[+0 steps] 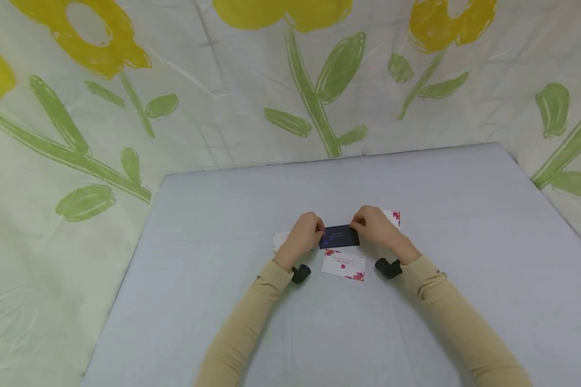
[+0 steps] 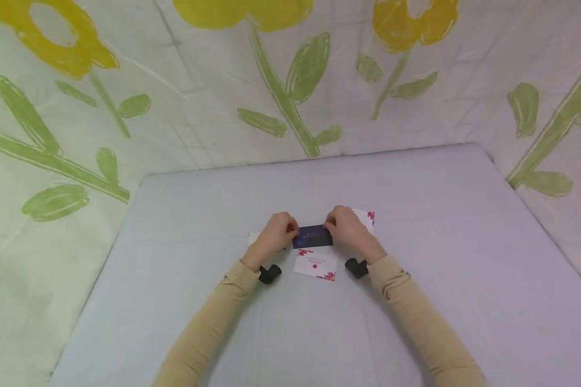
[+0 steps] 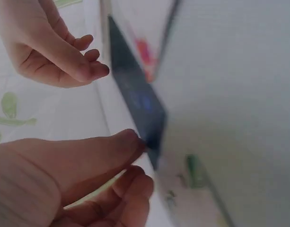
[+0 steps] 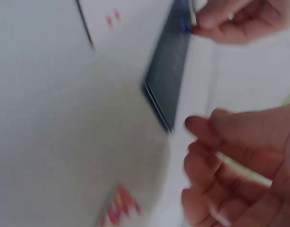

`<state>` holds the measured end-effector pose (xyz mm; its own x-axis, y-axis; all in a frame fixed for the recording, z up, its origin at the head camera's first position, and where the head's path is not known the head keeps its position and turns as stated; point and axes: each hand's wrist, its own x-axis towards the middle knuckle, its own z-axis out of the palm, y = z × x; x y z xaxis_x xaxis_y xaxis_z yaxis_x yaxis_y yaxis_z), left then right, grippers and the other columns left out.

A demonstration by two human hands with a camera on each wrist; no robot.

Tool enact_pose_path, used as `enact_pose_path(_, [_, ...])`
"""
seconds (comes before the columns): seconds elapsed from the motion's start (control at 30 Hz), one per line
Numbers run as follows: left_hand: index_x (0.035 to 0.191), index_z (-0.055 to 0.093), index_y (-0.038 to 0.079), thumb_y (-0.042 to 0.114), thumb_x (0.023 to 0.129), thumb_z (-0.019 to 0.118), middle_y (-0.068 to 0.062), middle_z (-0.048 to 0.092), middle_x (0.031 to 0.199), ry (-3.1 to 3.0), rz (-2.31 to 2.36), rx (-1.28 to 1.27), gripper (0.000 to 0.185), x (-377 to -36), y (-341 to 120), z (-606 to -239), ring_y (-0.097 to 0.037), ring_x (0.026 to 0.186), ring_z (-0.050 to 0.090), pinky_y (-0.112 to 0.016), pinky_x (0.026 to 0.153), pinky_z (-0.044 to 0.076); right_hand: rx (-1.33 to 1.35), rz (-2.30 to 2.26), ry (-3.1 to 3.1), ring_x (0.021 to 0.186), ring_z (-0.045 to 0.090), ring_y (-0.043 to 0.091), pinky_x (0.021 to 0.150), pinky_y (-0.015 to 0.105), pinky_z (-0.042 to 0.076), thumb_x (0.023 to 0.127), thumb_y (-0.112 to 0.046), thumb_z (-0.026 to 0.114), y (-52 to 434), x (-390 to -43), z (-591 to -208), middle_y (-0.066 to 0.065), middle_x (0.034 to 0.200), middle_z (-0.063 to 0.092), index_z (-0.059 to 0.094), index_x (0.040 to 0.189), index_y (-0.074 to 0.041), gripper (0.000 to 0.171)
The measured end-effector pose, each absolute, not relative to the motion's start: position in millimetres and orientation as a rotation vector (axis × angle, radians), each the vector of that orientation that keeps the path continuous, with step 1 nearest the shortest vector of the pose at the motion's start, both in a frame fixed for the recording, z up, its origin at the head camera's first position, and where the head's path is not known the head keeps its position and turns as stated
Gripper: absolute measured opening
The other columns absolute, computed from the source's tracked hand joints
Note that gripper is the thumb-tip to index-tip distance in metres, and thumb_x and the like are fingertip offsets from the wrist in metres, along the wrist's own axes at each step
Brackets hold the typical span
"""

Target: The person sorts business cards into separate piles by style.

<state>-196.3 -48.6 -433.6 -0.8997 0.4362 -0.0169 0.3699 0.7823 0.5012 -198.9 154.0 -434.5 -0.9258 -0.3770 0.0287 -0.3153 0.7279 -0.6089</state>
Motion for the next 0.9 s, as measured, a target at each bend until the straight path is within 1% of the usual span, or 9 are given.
enact_pose_path(0.13, [0.094,0.068,-0.001,0.009,0.089,0.062,-0.010,0.058,0.087,2.839,0.777,0.685,0.014,-196,-36,-424,-0.018,0.079,0.050,-0.026,0.069,0.043,-0.728,-1.028,2.839,0.076,0.055,0.021,0.068,0.037,0.047,0.089,-0.004,0.059,183,-206,-424,0.010,0.084,0.062,0.068,0.090,0.004,0.012])
enact_pose_path(0.27, [0.106,0.064,-0.003,0.015,0.090,0.061,-0.012,0.060,0.092,2.826,0.826,0.706,0.024,-194,-11,-414,-0.020,0.082,0.054,-0.027,0.072,0.045,-0.833,-0.958,2.840,0.084,0.057,0.029,0.077,0.045,0.047,0.087,0.004,0.059,210,-213,-411,0.015,0.090,0.063,0.065,0.096,0.007,0.011])
enact_pose_path(0.37, [0.110,0.060,-0.003,0.022,0.090,0.061,-0.012,0.061,0.096,2.829,0.781,0.680,0.032,-188,16,-412,-0.019,0.086,0.056,-0.025,0.073,0.047,-0.849,-0.864,2.808,0.095,0.055,0.034,0.083,0.049,0.044,0.083,0.009,0.059,222,-216,-408,0.019,0.101,0.061,0.062,0.103,0.008,0.020])
enact_pose_path(0.5, [0.110,0.060,-0.002,0.033,0.089,0.062,-0.010,0.060,0.101,2.887,0.578,0.627,0.041,-180,56,-420,-0.018,0.092,0.056,-0.024,0.075,0.047,-0.892,-0.716,2.752,0.110,0.049,0.038,0.087,0.053,0.040,0.079,0.012,0.061,231,-221,-416,0.020,0.119,0.055,0.058,0.116,0.004,0.038])
enact_pose_path(0.6, [0.111,0.059,0.000,0.040,0.086,0.064,-0.010,0.059,0.103,2.949,0.432,0.568,0.047,-174,80,-431,-0.019,0.095,0.054,-0.025,0.079,0.046,-0.965,-0.618,2.726,0.111,0.048,0.037,0.085,0.054,0.040,0.076,0.011,0.066,234,-222,-426,0.020,0.127,0.051,0.056,0.121,0.002,0.047])
enact_pose_path(0.67, [0.110,0.060,0.000,0.041,0.084,0.066,-0.011,0.059,0.102,2.994,0.389,0.526,0.049,-173,91,-438,-0.020,0.093,0.054,-0.026,0.078,0.046,-0.990,-0.580,2.729,0.109,0.049,0.036,0.083,0.053,0.041,0.076,0.008,0.068,235,-221,-432,0.020,0.128,0.050,0.056,0.122,0.002,0.048])
enact_pose_path(0.73, [0.112,0.059,0.000,0.044,0.081,0.068,-0.010,0.058,0.100,3.058,0.318,0.474,0.055,-172,100,-442,-0.019,0.088,0.053,-0.025,0.073,0.047,-1.018,-0.587,2.730,0.107,0.050,0.036,0.082,0.052,0.042,0.075,0.008,0.069,237,-220,-434,0.020,0.126,0.052,0.057,0.120,0.002,0.046])
enact_pose_path(0.8, [0.112,0.058,-0.001,0.046,0.079,0.069,-0.009,0.056,0.097,3.091,0.269,0.426,0.059,-173,105,-443,-0.017,0.084,0.053,-0.023,0.069,0.046,-1.028,-0.599,2.736,0.107,0.050,0.038,0.082,0.051,0.043,0.076,0.008,0.068,238,-219,-434,0.021,0.125,0.052,0.058,0.119,0.003,0.044])
enact_pose_path(0.9, [0.113,0.055,-0.001,0.049,0.076,0.071,-0.008,0.055,0.096,3.106,0.186,0.379,0.064,-176,111,-442,-0.016,0.082,0.053,-0.022,0.067,0.046,-1.032,-0.620,2.743,0.109,0.049,0.039,0.085,0.051,0.042,0.077,0.008,0.068,240,-218,-434,0.020,0.122,0.053,0.059,0.117,0.003,0.041])
